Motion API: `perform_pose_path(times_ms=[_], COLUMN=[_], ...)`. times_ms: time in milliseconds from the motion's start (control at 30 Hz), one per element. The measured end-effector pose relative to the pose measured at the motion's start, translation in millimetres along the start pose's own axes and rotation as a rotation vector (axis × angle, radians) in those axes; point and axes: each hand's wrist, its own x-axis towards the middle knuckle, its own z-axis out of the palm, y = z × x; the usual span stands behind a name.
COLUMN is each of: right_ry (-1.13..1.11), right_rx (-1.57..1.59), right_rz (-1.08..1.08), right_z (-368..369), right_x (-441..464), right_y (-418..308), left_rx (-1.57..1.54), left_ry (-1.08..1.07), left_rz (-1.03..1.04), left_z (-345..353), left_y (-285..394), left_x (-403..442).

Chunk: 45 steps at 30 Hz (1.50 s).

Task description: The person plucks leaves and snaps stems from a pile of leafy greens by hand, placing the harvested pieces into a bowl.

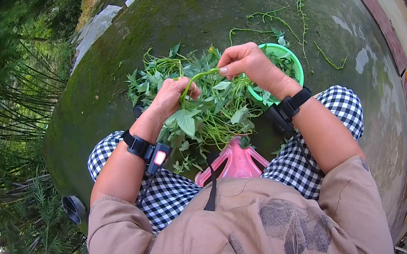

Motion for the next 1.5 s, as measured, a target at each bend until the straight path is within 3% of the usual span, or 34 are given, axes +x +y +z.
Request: perform_pose_path(times_ms=[200,467,567,733,867,1000,1100,1167,1233,1300,1367,1400,1433,1500], right_ry=[0.073,0.116,0.142,0.096,0.101,0.219,0.454,0.37,0.193,-0.149,-0.128,-0.005,0.109,0.293], right_rx=[-0.228,-0.563,-0.769,-0.804,-0.522,-0.248,0.102,0.261,0.301,-0.016,-0.562,-0.753,-0.687,-0.34], right_rz=[0.035,-0.184,-0.272,-0.299,-0.399,-0.37,-0.389,-0.253,-0.097,0.033,-0.12,-0.25,-0.312,-0.214], right_z=[-5.3,3.7,6.8,16.5,39.6,34.9,26.7,27.3,40.7,68.1,88.8,87.5,79.6,57.4], right_x=[10.2,10.9,12.3,10.6,3.2,-2.9,1.8,3.6,7.2,0.9,-9.0,-8.3,-2.2,10.8], right_y=[34.6,36.2,37.4,35.9,18.2,-16.0,-24.4,-22.9,-3.3,19.4,29.6,26.1,20.9,5.4], left_rx=[-0.13,-0.015,-0.122,0.323,0.79,0.086,-0.66,-0.771,-0.83,-0.899,-0.816,-0.778,-0.768,-0.748], left_ry=[-0.064,-0.159,-0.213,0.047,0.424,0.747,0.421,-0.124,-0.068,0.138,0.05,0.008,-0.002,-0.018], left_rz=[-0.106,-0.21,-0.173,0.015,0.556,0.086,0.248,0.364,0.374,0.4,0.444,0.464,0.469,0.476], left_z=[7.0,7.2,2.9,0.1,-3.6,-48.9,-84.2,-105.3,-108.5,-93.6,-103.5,-107.0,-100.2,-81.1], left_y=[27.1,47.0,32.1,11.4,-6.6,0.3,30.4,49.0,67.8,86.8,85.0,83.8,86.2,85.9], left_x=[-16.2,-32.8,-25.5,-13.6,2.5,19.5,11.9,-6.3,-20.9,-33.7,-27.6,-24.7,-24.6,-20.9])
